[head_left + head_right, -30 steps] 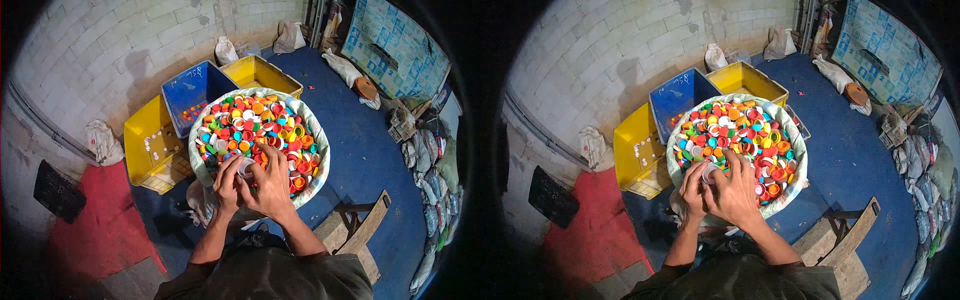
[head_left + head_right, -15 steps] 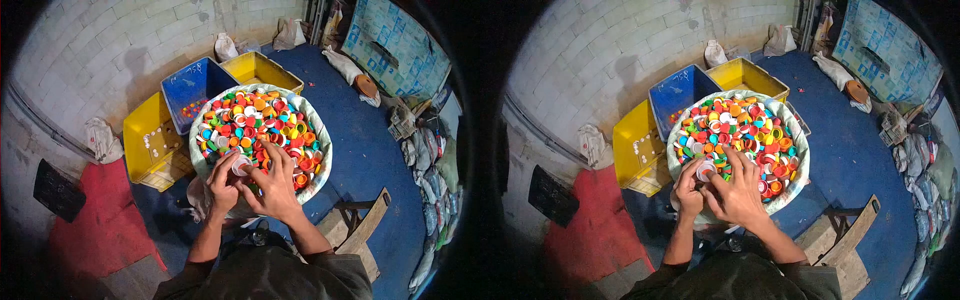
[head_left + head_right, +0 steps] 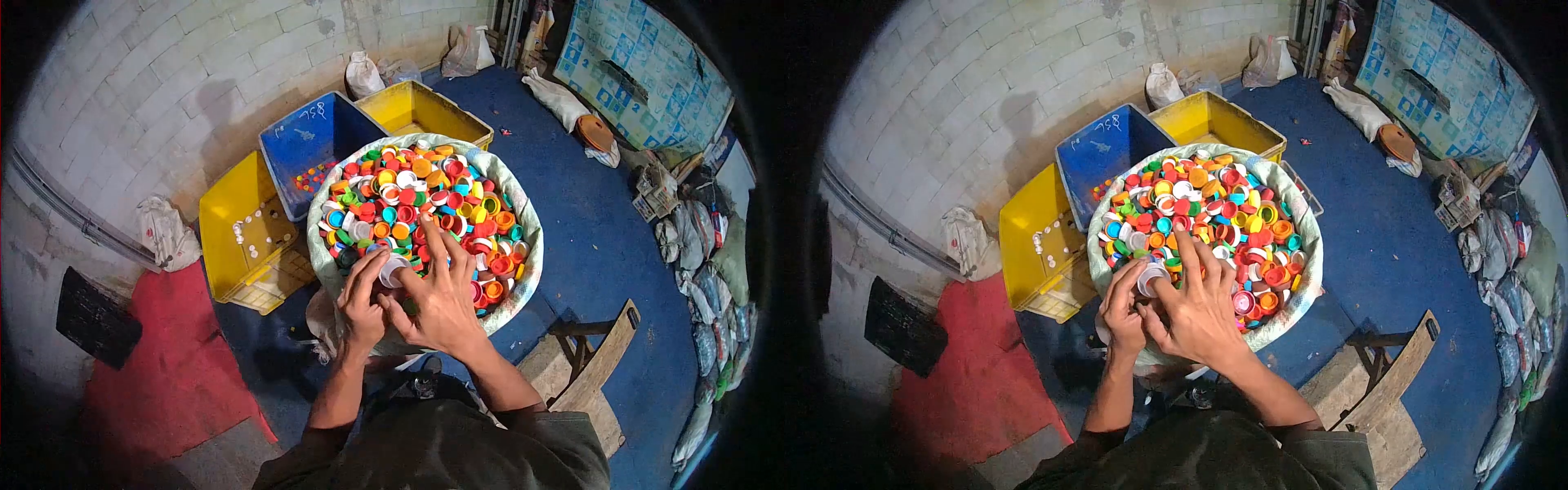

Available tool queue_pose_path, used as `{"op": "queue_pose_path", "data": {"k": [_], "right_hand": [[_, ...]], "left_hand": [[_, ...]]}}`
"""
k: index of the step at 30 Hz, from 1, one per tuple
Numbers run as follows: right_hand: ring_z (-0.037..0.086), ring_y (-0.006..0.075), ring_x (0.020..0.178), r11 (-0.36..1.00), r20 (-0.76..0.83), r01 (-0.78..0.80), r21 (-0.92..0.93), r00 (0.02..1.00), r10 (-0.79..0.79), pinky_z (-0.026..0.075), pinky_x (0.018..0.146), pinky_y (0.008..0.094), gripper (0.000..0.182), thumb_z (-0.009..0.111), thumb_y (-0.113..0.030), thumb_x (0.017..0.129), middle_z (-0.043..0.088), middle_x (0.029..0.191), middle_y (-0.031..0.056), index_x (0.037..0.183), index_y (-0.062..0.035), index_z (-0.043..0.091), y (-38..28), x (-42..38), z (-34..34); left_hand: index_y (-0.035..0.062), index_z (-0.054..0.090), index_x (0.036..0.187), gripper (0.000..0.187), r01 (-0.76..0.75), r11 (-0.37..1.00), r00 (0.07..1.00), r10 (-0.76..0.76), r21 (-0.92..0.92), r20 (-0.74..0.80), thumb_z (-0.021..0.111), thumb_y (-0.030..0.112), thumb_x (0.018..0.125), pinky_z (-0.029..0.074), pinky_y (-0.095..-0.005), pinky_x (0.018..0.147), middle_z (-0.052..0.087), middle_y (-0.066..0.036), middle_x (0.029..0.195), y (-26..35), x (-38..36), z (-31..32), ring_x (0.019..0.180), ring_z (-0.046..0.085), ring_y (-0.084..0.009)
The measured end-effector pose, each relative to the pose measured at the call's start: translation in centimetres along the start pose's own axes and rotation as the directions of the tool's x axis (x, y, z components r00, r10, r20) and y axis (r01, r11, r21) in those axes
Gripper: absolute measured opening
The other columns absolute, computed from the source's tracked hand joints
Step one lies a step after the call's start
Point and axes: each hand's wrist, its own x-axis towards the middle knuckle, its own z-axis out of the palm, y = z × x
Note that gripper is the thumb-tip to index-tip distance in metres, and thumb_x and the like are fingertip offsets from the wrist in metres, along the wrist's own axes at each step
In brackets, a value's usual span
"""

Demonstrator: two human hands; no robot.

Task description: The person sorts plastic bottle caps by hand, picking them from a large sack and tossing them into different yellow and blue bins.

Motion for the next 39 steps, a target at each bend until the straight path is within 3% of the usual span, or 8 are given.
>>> {"op": "queue_pose_path", "data": {"k": [11, 15, 22, 26, 27, 30, 32, 39], "right_hand": [[0.031, 0.0408, 0.129, 1.0, -0.019, 0.003, -0.003, 1.0, -0.003, 0.028, 0.097, 0.0532, 0.029, 0.068, -0.027, 0.072, 0.029, 0.146, 0.026, 0.089, -0.0049, 0.064, 0.5, 0.4, -0.4], [0.032, 0.0417, 0.126, 0.999, -0.021, 0.014, 0.048, 1.0, -0.013, 0.029, 0.095, 0.0529, 0.031, 0.071, -0.025, 0.071, 0.032, 0.143, 0.0255, 0.093, -0.0044, 0.063, 0.9, -0.2, -1.4], [0.032, 0.0441, 0.125, 0.984, 0.018, 0.083, 0.16, 0.996, -0.087, 0.03, 0.096, 0.0531, 0.032, 0.069, -0.019, 0.066, 0.033, 0.142, 0.0259, 0.096, -0.0079, 0.064, 0.9, -0.4, -1.8], [0.033, 0.0446, 0.124, 0.97, 0.023, 0.13, 0.205, 0.99, -0.137, 0.029, 0.098, 0.0536, 0.035, 0.069, -0.015, 0.063, 0.032, 0.144, 0.0256, 0.097, -0.0096, 0.063, 0.8, 0.1, -1.9], [0.034, 0.0447, 0.124, 0.961, 0.0, 0.146, 0.233, 0.989, -0.151, 0.029, 0.099, 0.0539, 0.036, 0.069, -0.015, 0.063, 0.031, 0.144, 0.0255, 0.098, -0.0098, 0.063, 0.8, 0.2, -1.7], [0.036, 0.0433, 0.124, 0.961, -0.02, 0.139, 0.238, 0.99, -0.138, 0.029, 0.099, 0.0526, 0.034, 0.068, -0.012, 0.063, 0.033, 0.143, 0.0253, 0.097, -0.0091, 0.063, 0.3, 0.6, -1.6], [0.038, 0.0424, 0.123, 0.951, -0.065, 0.175, 0.255, 0.984, -0.164, 0.03, 0.1, 0.0513, 0.033, 0.068, -0.011, 0.064, 0.035, 0.142, 0.0252, 0.096, -0.009, 0.063, 0.8, 0.6, -0.3], [0.036, 0.0441, 0.124, 0.953, 0.0, 0.197, 0.228, 0.979, -0.203, 0.031, 0.101, 0.0524, 0.041, 0.069, -0.008, 0.058, 0.032, 0.144, 0.0284, 0.099, -0.0124, 0.068, 0.5, 0.5, 0.0]], "left_hand": [[-0.0005, 0.059, 0.12, 0.051, 0.019, 0.999, 0.999, -0.017, -0.042, 0.035, 0.06, -0.009, 0.07, 0.05, -0.0377, 0.091, 0.062, -0.015, 0.118, -0.9, -0.2, 0.6, 0.107, 0.062, -0.029], [-0.0018, 0.054, 0.126, 0.055, 0.237, 0.907, 0.966, -0.259, -0.347, -0.018, 0.068, -0.015, 0.074, 0.052, -0.0308, 0.089, 0.055, -0.014, 0.128, -1.6, -0.1, 0.6, 0.11, 0.059, -0.0212], [-0.0035, 0.046, 0.135, 0.077, 0.416, 0.518, 0.903, -0.331, -0.747, 0.274, 0.081, 0.025, 0.074, 0.043, -0.0346, 0.101, 0.054, -0.013, 0.13, -2.3, 0.3, -1.4, 0.118, 0.054, -0.021], [-0.0022, 0.046, 0.136, 0.077, 0.398, 0.437, 0.911, -0.294, -0.807, 0.29, 0.068, 0.048, 0.083, 0.044, -0.0309, 0.096, 0.054, -0.011, 0.129, -3.0, -0.2, -1.3, 0.108, 0.057, -0.0181], [-0.0033, 0.049, 0.132, 0.069, 0.368, 0.534, 0.922, -0.313, -0.761, 0.227, 0.058, 0.051, 0.09, 0.047, -0.0299, 0.089, 0.056, -0.007, 0.112, -2.7, -0.2, -1.0, 0.097, 0.059, -0.0181], [-0.0006, 0.051, 0.122, 0.055, 0.464, 0.242, 0.856, -0.369, -0.852, 0.362, 0.054, 0.046, 0.094, 0.05, -0.0301, 0.078, 0.051, -0.003, 0.094, -1.6, 0.5, -1.2, 0.087, 0.058, -0.0183], [0.0077, 0.052, 0.109, 0.041, 0.385, 0.235, 0.852, -0.462, -0.893, 0.246, 0.051, 0.046, 0.095, 0.05, -0.0281, 0.059, 0.046, -0.001, 0.08, -0.7, 1.7, -0.3, 0.075, 0.056, -0.0171], [0.0114, 0.055, 0.095, 0.049, 0.373, 0.151, 0.703, -0.69, -0.915, 0.173, 0.039, 0.058, 0.096, 0.049, -0.0286, 0.054, 0.048, 0.0, 0.063, -0.9, 2.6, 0.0, 0.058, 0.054, -0.0156]]}}
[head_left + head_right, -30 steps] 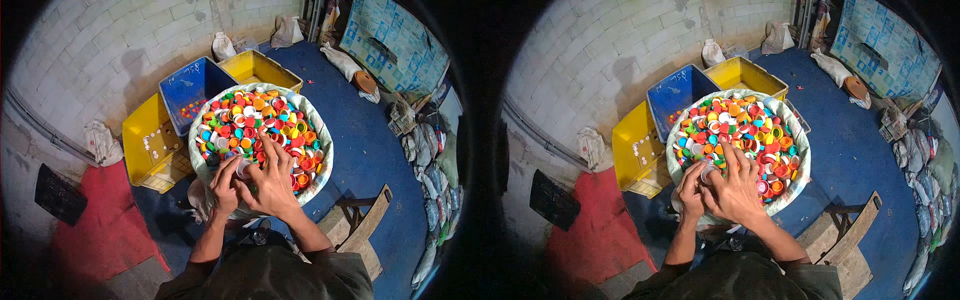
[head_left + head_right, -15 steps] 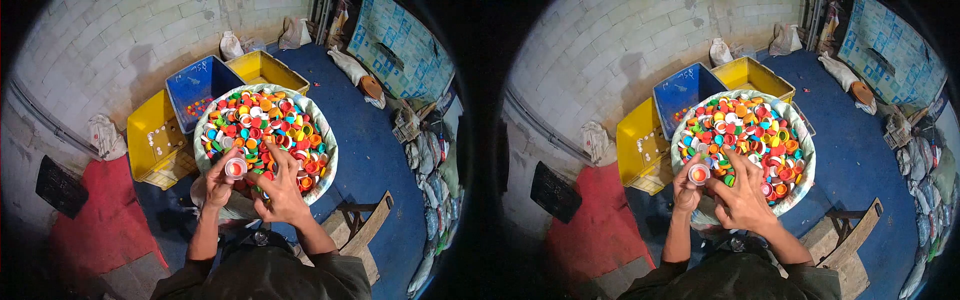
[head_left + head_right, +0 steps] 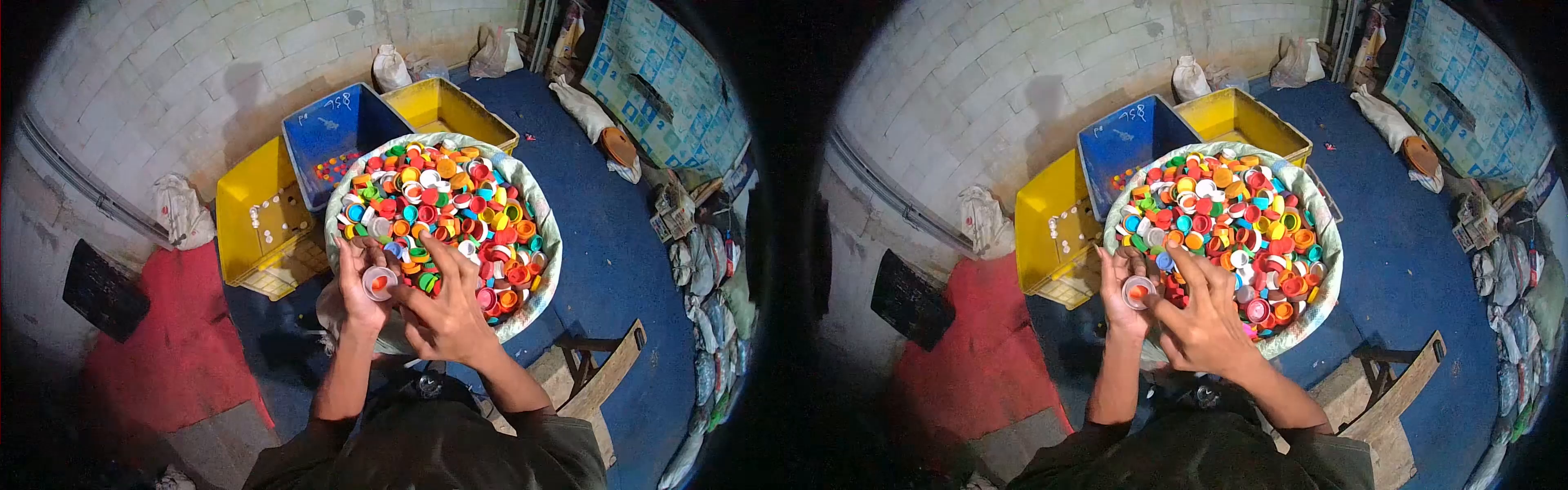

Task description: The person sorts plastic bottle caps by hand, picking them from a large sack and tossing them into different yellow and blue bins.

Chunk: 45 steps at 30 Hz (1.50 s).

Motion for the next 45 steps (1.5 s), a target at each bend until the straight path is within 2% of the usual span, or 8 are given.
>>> {"op": "queue_pose_path", "data": {"k": [8, 16, 25, 32, 34, 38, 42, 45], "right_hand": [[0.038, 0.0403, 0.126, 0.99, 0.106, -0.074, -0.12, 0.991, 0.087, 0.032, 0.094, 0.0511, 0.037, 0.07, -0.018, 0.063, 0.028, 0.148, 0.0265, 0.099, -0.0147, 0.067, -0.3, 0.4, 0.7], [0.037, 0.041, 0.126, 0.991, 0.053, -0.065, -0.121, 0.996, 0.072, 0.031, 0.094, 0.0529, 0.031, 0.068, -0.018, 0.066, 0.028, 0.148, 0.0275, 0.097, -0.0104, 0.066, 0.5, 0.4, 1.9], [0.038, 0.0405, 0.125, 0.994, -0.003, -0.046, -0.103, 0.999, 0.046, 0.032, 0.093, 0.0527, 0.027, 0.068, -0.018, 0.068, 0.03, 0.147, 0.0273, 0.092, -0.0075, 0.063, 0.7, 0.6, 2.0], [0.034, 0.043, 0.124, 0.996, -0.016, -0.038, -0.075, 0.999, 0.037, 0.03, 0.096, 0.053, 0.033, 0.071, -0.014, 0.058, 0.031, 0.144, 0.0264, 0.089, -0.0077, 0.061, 0.6, 0.5, 1.4], [0.039, 0.0401, 0.12, 0.997, -0.051, -0.029, -0.071, 0.998, 0.025, 0.033, 0.092, 0.0506, 0.034, 0.071, -0.013, 0.058, 0.038, 0.14, 0.0234, 0.09, -0.0075, 0.061, 0.5, 0.2, 1.1], [0.049, 0.0319, 0.102, 0.989, 0.02, 0.146, 0.03, 0.989, -0.147, 0.038, 0.08, 0.0439, 0.041, 0.071, -0.013, 0.057, 0.052, 0.121, 0.0148, 0.095, -0.0067, 0.061, 1.0, -0.9, 0.6], [0.046, 0.0271, 0.081, 0.996, 0.121, 0.086, -0.027, 0.989, -0.082, 0.038, 0.07, 0.04, 0.05, 0.072, -0.015, 0.056, 0.051, 0.098, 0.0101, 0.104, -0.0083, 0.061, -0.1, -0.9, 0.4], [0.046, 0.0284, 0.081, 0.998, 0.143, 0.029, -0.062, 0.99, -0.02, 0.039, 0.07, 0.0406, 0.051, 0.071, -0.015, 0.058, 0.048, 0.095, 0.0118, 0.108, -0.011, 0.061, -0.5, -0.1, 0.2]], "left_hand": [[0.0107, 0.053, 0.09, 0.051, -0.071, 0.994, 0.995, 0.076, 0.081, -0.06, 0.036, 0.059, 0.097, 0.048, -0.0288, 0.052, 0.05, -0.001, 0.061, -0.6, 0.1, 0.1, 0.055, 0.054, -0.0155], [0.0108, 0.051, 0.093, 0.054, -0.081, 0.976, 0.988, 0.104, 0.2, -0.11, 0.035, 0.062, 0.095, 0.047, -0.027, 0.05, 0.05, -0.001, 0.061, -1.0, 0.5, 0.1, 0.054, 0.053, -0.0134], [0.0131, 0.052, 0.094, 0.054, -0.258, 0.905, 0.954, 0.294, 0.337, -0.06, 0.037, 0.065, 0.093, 0.045, -0.0264, 0.048, 0.049, 0.0, 0.062, -1.9, 1.2, -1.5, 0.052, 0.049, -0.012], [0.0116, 0.052, 0.091, 0.058, -0.148, 0.956, 0.97, 0.189, 0.252, -0.15, 0.038, 0.068, 0.091, 0.045, -0.0266, 0.049, 0.048, -0.001, 0.063, -1.6, 1.3, -2.0, 0.057, 0.052, -0.0144], [0.0101, 0.05, 0.089, 0.061, -0.078, 0.995, 0.98, 0.087, 0.055, -0.18, 0.037, 0.07, 0.09, 0.043, -0.0271, 0.051, 0.049, -0.002, 0.064, -0.4, 1.4, -0.8, 0.057, 0.049, -0.0144], [0.0092, 0.054, 0.087, 0.061, -0.035, 0.999, 0.996, 0.034, -0.015, -0.085, 0.037, 0.068, 0.092, 0.042, -0.0292, 0.046, 0.048, -0.003, 0.059, 0.3, 1.9, -1.7, 0.052, 0.052, -0.0193], [0.0076, 0.055, 0.09, 0.06, -0.094, 0.995, 0.995, 0.092, 0.036, 0.044, 0.035, 0.064, 0.094, 0.043, -0.029, 0.041, 0.048, -0.005, 0.058, 0.5, 1.7, -1.8, 0.057, 0.056, -0.0203], [0.0074, 0.055, 0.089, 0.061, -0.089, 0.994, 0.996, 0.09, 0.058, -0.026, 0.033, 0.064, 0.095, 0.042, -0.0284, 0.04, 0.049, -0.006, 0.057, 0.7, 1.3, -1.2, 0.055, 0.055, -0.0204]]}}
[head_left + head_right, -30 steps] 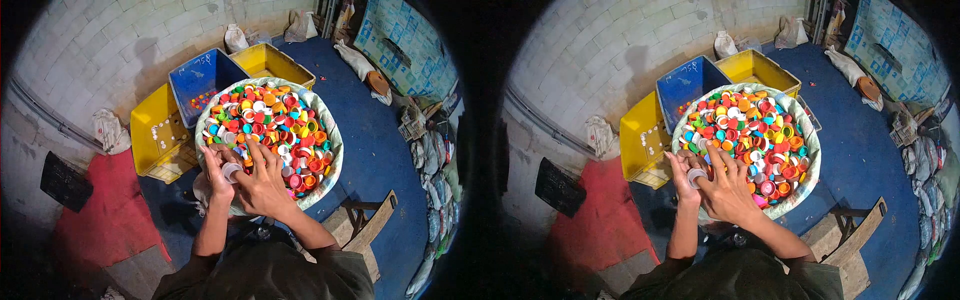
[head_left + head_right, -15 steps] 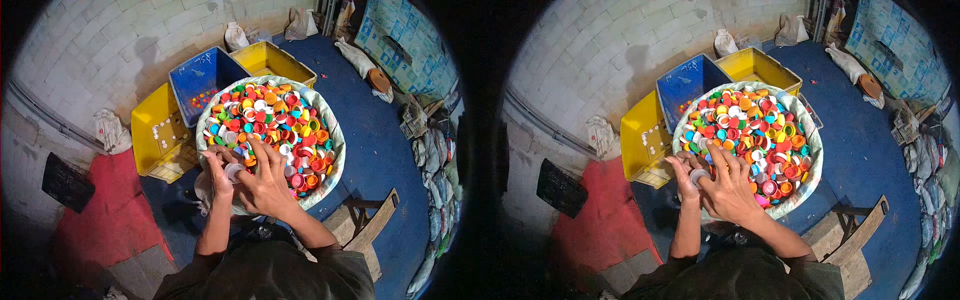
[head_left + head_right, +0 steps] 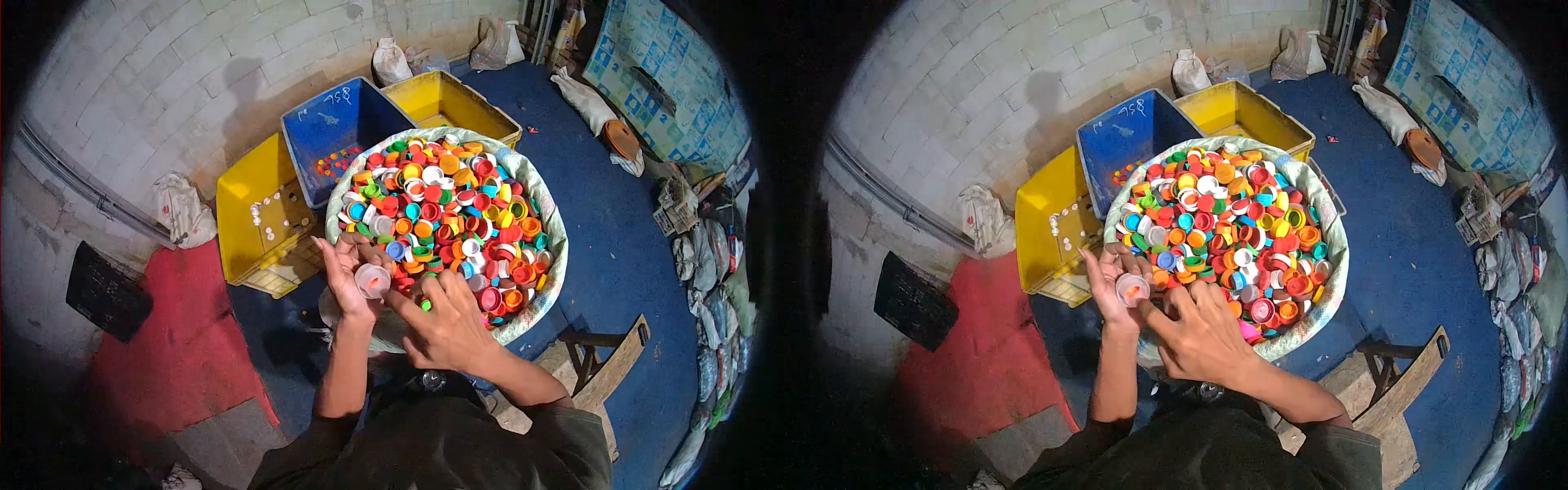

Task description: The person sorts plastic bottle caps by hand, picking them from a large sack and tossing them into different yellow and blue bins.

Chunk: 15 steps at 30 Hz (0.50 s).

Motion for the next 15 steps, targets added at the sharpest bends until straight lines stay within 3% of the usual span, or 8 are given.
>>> {"op": "queue_pose_path", "data": {"k": [3, 6, 15], "right_hand": [[0.048, 0.0298, 0.081, 0.998, 0.099, -0.041, -0.045, 0.994, 0.046, 0.037, 0.069, 0.0407, 0.046, 0.069, -0.017, 0.067, 0.047, 0.089, 0.0118, 0.112, -0.0142, 0.062, 0.0, 0.5, 0.1], [0.048, 0.0318, 0.084, 0.995, 0.141, -0.059, -0.076, 0.988, 0.07, 0.041, 0.071, 0.0426, 0.052, 0.07, -0.016, 0.062, 0.044, 0.091, 0.0139, 0.112, -0.0155, 0.061, 0.2, 0.3, 1.0], [0.047, 0.0341, 0.086, 0.997, 0.068, -0.077, -0.019, 0.995, 0.079, 0.038, 0.072, 0.0428, 0.047, 0.073, -0.014, 0.057, 0.043, 0.092, 0.0166, 0.102, -0.0116, 0.06, 0.2, -0.2, 2.7]], "left_hand": [[0.0072, 0.055, 0.089, 0.061, -0.033, 0.996, 0.998, 0.037, 0.08, -0.044, 0.032, 0.063, 0.095, 0.041, -0.0281, 0.041, 0.05, -0.006, 0.057, -0.3, -0.5, 0.4, 0.053, 0.053, -0.02], [0.0065, 0.053, 0.087, 0.061, -0.051, 0.994, 0.998, 0.054, 0.101, -0.031, 0.031, 0.063, 0.096, 0.041, -0.0283, 0.043, 0.048, -0.006, 0.055, -0.4, -0.8, 0.7, 0.051, 0.052, -0.0194], [0.0064, 0.05, 0.085, 0.061, -0.093, 0.968, 0.995, 0.097, 0.232, -0.006, 0.026, 0.061, 0.098, 0.043, -0.0289, 0.045, 0.049, -0.008, 0.052, -0.2, -0.9, 0.7, 0.047, 0.049, -0.0193]]}}
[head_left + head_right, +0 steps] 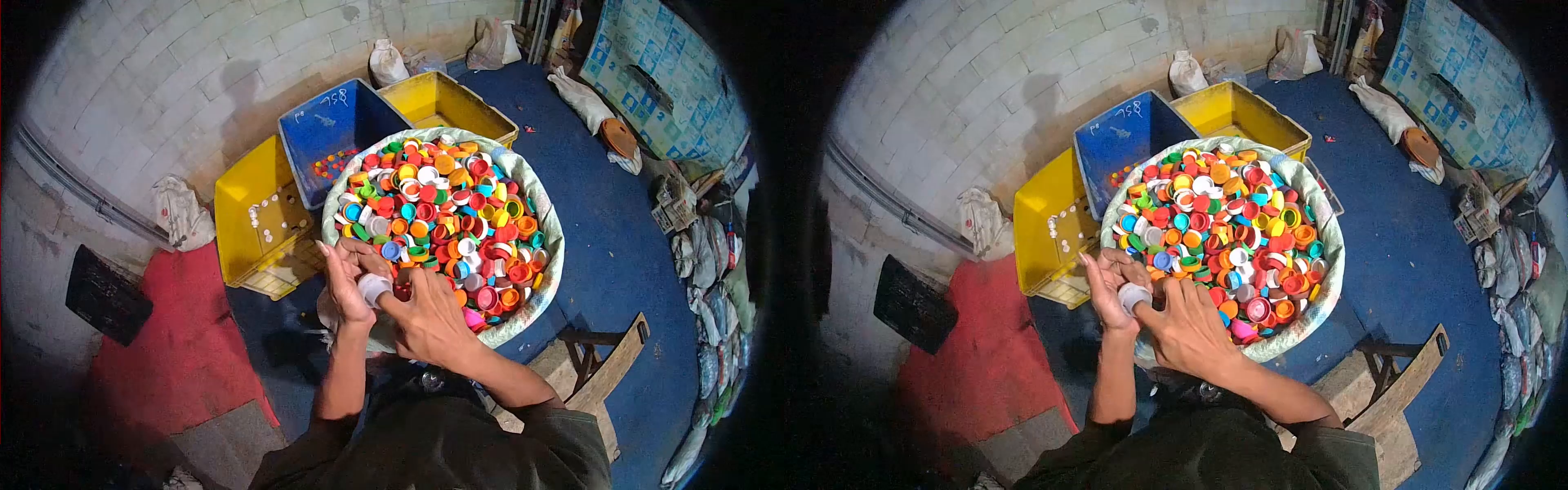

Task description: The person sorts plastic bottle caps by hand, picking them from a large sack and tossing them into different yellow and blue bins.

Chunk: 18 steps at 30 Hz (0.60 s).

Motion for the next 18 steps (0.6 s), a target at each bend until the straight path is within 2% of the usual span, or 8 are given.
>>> {"op": "queue_pose_path", "data": {"k": [3, 9, 11, 14, 17, 18], "right_hand": [[0.048, 0.0317, 0.086, 1.0, -0.055, 0.005, -0.02, 0.998, -0.007, 0.037, 0.07, 0.0399, 0.025, 0.065, -0.015, 0.071, 0.046, 0.091, 0.0152, 0.095, -0.01, 0.06, 0.0, 0.1, -0.1], [0.047, 0.0322, 0.09, 1.0, -0.147, 0.018, -0.004, 0.989, -0.019, 0.035, 0.073, 0.0422, 0.025, 0.064, -0.015, 0.072, 0.049, 0.097, 0.0174, 0.096, -0.0087, 0.06, -0.1, 0.2, -0.2], [0.047, 0.0325, 0.093, 1.0, -0.128, 0.007, -0.012, 0.992, -0.008, 0.035, 0.074, 0.0426, 0.025, 0.064, -0.016, 0.072, 0.049, 0.101, 0.0182, 0.096, -0.0085, 0.06, 0.0, 0.1, -0.3], [0.047, 0.0337, 0.098, 1.0, -0.109, -0.012, -0.011, 0.994, 0.011, 0.035, 0.076, 0.0436, 0.028, 0.065, -0.017, 0.071, 0.049, 0.106, 0.0194, 0.096, -0.0082, 0.06, 0.1, -0.1, -0.4], [0.047, 0.0353, 0.103, 0.999, -0.112, -0.028, 0.042, 0.993, 0.033, 0.036, 0.08, 0.045, 0.031, 0.067, -0.016, 0.067, 0.049, 0.11, 0.02, 0.096, -0.0073, 0.058, 0.4, -0.7, -1.4], [0.047, 0.0358, 0.104, 0.997, -0.118, -0.033, 0.068, 0.992, 0.041, 0.036, 0.081, 0.0456, 0.033, 0.068, -0.015, 0.066, 0.049, 0.112, 0.02, 0.096, -0.0069, 0.058, 0.5, -0.9, -1.8]], "left_hand": [[0.007, 0.05, 0.084, 0.06, -0.007, 1.0, 0.998, 0.007, 0.007, -0.056, 0.025, 0.061, 0.098, 0.043, -0.0288, 0.046, 0.049, -0.008, 0.052, -0.4, 0.0, 0.2, 0.046, 0.048, -0.0191], [0.0071, 0.051, 0.083, 0.06, 0.003, 0.997, 0.999, -0.007, -0.071, -0.053, 0.027, 0.06, 0.098, 0.041, -0.0285, 0.044, 0.049, -0.008, 0.051, -0.4, 0.1, 0.3, 0.046, 0.047, -0.0186], [0.007, 0.051, 0.083, 0.06, 0.014, 0.997, 0.998, -0.02, -0.081, -0.067, 0.027, 0.06, 0.098, 0.04, -0.0284, 0.044, 0.048, -0.008, 0.05, -0.4, 0.2, 0.4, 0.046, 0.047, -0.0185], [0.0081, 0.052, 0.083, 0.052, 0.006, 0.995, 0.998, -0.012, -0.096, -0.06, 0.035, 0.055, 0.098, 0.04, -0.0277, 0.044, 0.047, -0.006, 0.051, -1.1, 0.1, 0.3, 0.049, 0.048, -0.0178], [0.01, 0.054, 0.083, 0.039, 0.068, 0.997, 0.993, -0.071, -0.038, -0.092, 0.047, 0.045, 0.097, 0.039, -0.0269, 0.044, 0.047, -0.003, 0.056, -1.7, 0.2, -0.2, 0.052, 0.049, -0.0167], [0.0114, 0.055, 0.085, 0.027, 0.067, 0.991, 0.994, -0.076, -0.118, -0.08, 0.056, 0.036, 0.094, 0.041, -0.027, 0.046, 0.048, -0.001, 0.061, -1.6, 0.6, -0.4, 0.055, 0.051, -0.0157]]}}
